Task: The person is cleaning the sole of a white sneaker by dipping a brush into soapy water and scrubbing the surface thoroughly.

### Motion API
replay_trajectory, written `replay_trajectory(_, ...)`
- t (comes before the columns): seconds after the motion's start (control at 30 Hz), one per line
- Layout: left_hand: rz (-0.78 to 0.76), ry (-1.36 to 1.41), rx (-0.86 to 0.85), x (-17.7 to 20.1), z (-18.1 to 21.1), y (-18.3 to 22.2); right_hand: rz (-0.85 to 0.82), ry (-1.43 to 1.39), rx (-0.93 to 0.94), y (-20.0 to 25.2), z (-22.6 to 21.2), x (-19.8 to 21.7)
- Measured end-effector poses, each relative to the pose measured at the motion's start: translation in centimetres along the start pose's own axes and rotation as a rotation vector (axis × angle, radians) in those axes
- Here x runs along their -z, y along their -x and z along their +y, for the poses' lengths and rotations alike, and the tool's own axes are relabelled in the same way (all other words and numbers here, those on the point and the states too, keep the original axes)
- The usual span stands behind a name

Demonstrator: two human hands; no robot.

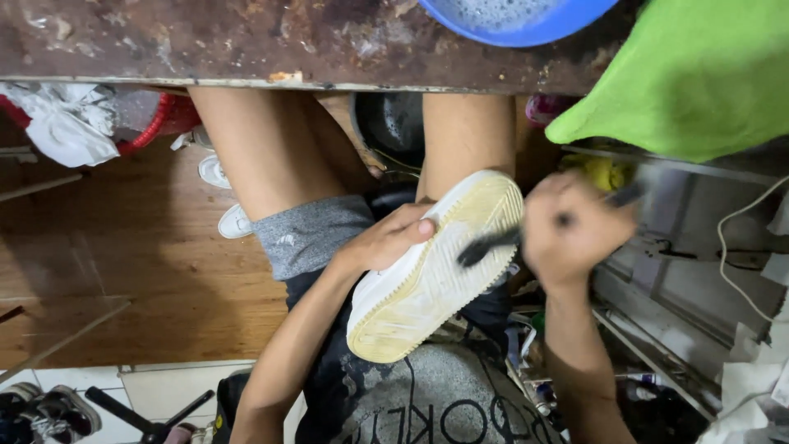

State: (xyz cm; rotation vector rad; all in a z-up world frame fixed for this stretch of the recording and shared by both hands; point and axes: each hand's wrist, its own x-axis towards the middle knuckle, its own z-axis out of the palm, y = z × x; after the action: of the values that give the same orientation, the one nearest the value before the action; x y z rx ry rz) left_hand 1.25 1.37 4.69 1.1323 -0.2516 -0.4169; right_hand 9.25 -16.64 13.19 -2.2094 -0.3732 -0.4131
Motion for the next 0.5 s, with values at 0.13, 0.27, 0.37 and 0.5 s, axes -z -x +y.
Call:
replay_trajectory(0.13, -0.002, -0.038, 0.010, 0.1, 0.3, -0.3, -0.128, -0.119, 0.241, -0.2, 0.7, 0.3)
replay_trajectory(0.27, -0.043, -0.012, 0.002, -0.1, 0.3, -0.1, -0.261, -0.203, 0.152, -1.3, -0.2, 0.6)
replay_trajectory(0.37, -0.055, -0.018, -0.041, 0.2, 0.7, -0.5, -0.347, -0.231, 0.121, -0.2, 1.0, 0.3)
replay_trajectory(0.5, -0.102, 0.010, -0.015, 0.5, 0.5, -0.7, 0.121, -0.263, -0.030, -1.4, 3.9, -0.3)
